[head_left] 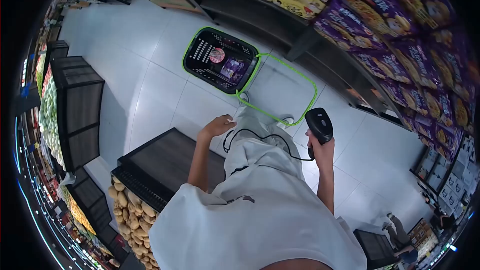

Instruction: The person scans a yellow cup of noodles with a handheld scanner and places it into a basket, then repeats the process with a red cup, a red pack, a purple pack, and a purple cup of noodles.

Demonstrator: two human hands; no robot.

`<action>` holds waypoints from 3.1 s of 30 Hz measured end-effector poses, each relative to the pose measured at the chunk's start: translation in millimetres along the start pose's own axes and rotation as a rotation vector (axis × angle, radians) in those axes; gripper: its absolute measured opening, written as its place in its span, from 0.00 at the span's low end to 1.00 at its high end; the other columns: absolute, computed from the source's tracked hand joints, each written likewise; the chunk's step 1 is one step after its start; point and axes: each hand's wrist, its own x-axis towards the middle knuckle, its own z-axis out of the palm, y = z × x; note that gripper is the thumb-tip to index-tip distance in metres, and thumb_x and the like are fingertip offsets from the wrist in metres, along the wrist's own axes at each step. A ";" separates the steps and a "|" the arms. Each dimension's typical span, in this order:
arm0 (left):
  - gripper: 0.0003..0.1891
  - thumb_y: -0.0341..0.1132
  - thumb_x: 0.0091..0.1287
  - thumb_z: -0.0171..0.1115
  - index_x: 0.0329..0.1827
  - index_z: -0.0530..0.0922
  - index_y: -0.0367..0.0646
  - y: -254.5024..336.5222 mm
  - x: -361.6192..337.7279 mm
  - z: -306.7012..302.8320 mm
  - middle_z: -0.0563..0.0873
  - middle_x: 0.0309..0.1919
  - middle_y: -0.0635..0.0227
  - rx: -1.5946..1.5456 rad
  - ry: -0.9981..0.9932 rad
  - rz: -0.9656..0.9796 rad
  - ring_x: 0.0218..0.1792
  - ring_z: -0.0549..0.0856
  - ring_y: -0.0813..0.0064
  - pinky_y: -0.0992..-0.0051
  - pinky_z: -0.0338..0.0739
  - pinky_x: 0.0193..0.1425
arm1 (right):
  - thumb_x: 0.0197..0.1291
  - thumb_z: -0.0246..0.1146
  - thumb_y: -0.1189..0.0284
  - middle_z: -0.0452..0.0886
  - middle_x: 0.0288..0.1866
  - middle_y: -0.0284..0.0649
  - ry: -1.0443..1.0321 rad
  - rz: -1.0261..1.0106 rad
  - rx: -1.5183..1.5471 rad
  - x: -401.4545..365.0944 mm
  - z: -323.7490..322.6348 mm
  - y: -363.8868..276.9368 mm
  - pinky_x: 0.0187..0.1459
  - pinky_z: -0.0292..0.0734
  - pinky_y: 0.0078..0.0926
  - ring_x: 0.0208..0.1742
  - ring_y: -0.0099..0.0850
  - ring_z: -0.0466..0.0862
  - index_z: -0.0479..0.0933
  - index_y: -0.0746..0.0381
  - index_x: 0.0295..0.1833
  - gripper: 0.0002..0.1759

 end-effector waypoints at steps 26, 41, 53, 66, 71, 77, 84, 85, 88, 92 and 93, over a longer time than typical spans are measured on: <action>0.07 0.34 0.64 0.62 0.38 0.89 0.52 -345.5 654.7 101.7 0.88 0.35 0.76 0.888 0.072 -0.161 0.37 0.89 0.67 0.57 0.73 0.19 | 0.61 0.67 0.75 0.82 0.27 0.32 -0.146 0.809 -0.255 142.3 246.8 214.3 0.32 0.74 0.22 0.28 0.19 0.79 0.83 0.64 0.38 0.04; 0.07 0.34 0.63 0.63 0.30 0.81 0.40 -105.6 271.7 -218.8 0.75 0.58 0.55 0.492 0.221 0.645 0.58 0.75 0.51 0.55 0.73 0.57 | 0.62 0.69 0.72 0.81 0.25 0.31 -0.104 0.329 -0.237 102.6 242.9 69.3 0.29 0.72 0.22 0.26 0.17 0.77 0.82 0.66 0.40 0.07; 0.14 0.33 0.66 0.59 0.21 0.71 0.38 168.0 -32.8 -289.4 0.86 0.42 0.52 -1.010 -0.066 0.860 0.34 0.84 0.75 0.76 0.79 0.40 | 0.66 0.64 0.69 0.79 0.40 0.40 0.189 -0.111 0.653 48.8 147.5 -16.9 0.29 0.74 0.25 0.27 0.28 0.78 0.72 0.62 0.54 0.15; 0.10 0.30 0.66 0.61 0.25 0.75 0.42 359.8 -76.3 -114.6 0.86 0.29 0.66 -0.918 -0.235 0.795 0.30 0.85 0.81 0.79 0.80 0.39 | 0.73 0.54 0.54 0.82 0.56 0.37 -0.168 -0.139 1.416 17.8 -17.0 4.7 0.47 0.80 0.33 0.51 0.32 0.83 0.72 0.59 0.63 0.23; 0.17 0.36 0.64 0.61 0.18 0.68 0.39 394.1 -79.0 -74.9 0.84 0.31 0.47 -0.655 -0.296 1.246 0.36 0.88 0.52 0.55 0.81 0.55 | 0.75 0.49 0.52 0.78 0.66 0.46 -0.527 -0.006 1.357 47.6 -52.1 20.6 0.62 0.81 0.43 0.61 0.42 0.82 0.69 0.60 0.71 0.29; 0.17 0.32 0.68 0.62 0.21 0.68 0.40 422.6 -88.8 -66.7 0.87 0.47 0.48 -0.380 -0.005 1.367 0.52 0.86 0.58 0.59 0.77 0.60 | 0.75 0.50 0.53 0.78 0.66 0.44 -0.595 -0.042 1.422 28.7 -48.9 4.2 0.65 0.78 0.44 0.62 0.40 0.81 0.70 0.60 0.69 0.27; 0.08 0.28 0.76 0.56 0.37 0.69 0.39 405.9 -44.8 -22.7 0.85 0.53 0.50 -0.837 0.495 1.361 0.57 0.85 0.62 0.65 0.80 0.62 | 0.75 0.54 0.57 0.79 0.65 0.38 -0.252 -0.223 1.257 4.8 -67.4 -3.2 0.67 0.72 0.39 0.65 0.33 0.78 0.70 0.59 0.69 0.25; 0.07 0.29 0.76 0.57 0.38 0.68 0.40 410.0 -38.7 -13.3 0.84 0.55 0.51 -0.985 0.523 1.389 0.58 0.84 0.62 0.64 0.80 0.62 | 0.75 0.54 0.57 0.79 0.65 0.38 -0.183 -0.275 1.209 -2.3 -65.4 -5.0 0.66 0.73 0.39 0.65 0.33 0.78 0.70 0.59 0.70 0.25; 0.10 0.28 0.72 0.63 0.46 0.68 0.42 419.4 -28.9 -3.0 0.81 0.53 0.55 -1.296 0.678 1.168 0.49 0.83 0.72 0.75 0.80 0.53 | 0.75 0.55 0.58 0.79 0.64 0.39 -0.075 -0.327 1.179 -24.0 -61.0 -2.7 0.66 0.73 0.37 0.65 0.32 0.78 0.70 0.60 0.69 0.24; 0.13 0.38 0.68 0.70 0.37 0.73 0.41 402.6 -31.6 -4.0 0.84 0.34 0.71 -0.984 0.696 0.835 0.36 0.82 0.84 0.83 0.77 0.43 | 0.74 0.56 0.60 0.79 0.64 0.38 -0.051 -0.352 1.237 -24.8 -53.8 5.1 0.65 0.74 0.37 0.63 0.31 0.79 0.70 0.60 0.68 0.23; 0.14 0.41 0.70 0.68 0.35 0.76 0.42 394.5 -38.1 -8.3 0.84 0.33 0.72 -0.873 0.649 0.771 0.33 0.82 0.85 0.83 0.77 0.41 | 0.74 0.56 0.60 0.79 0.63 0.38 -0.046 -0.357 1.262 -21.7 -53.7 9.4 0.65 0.74 0.37 0.63 0.31 0.80 0.70 0.60 0.68 0.23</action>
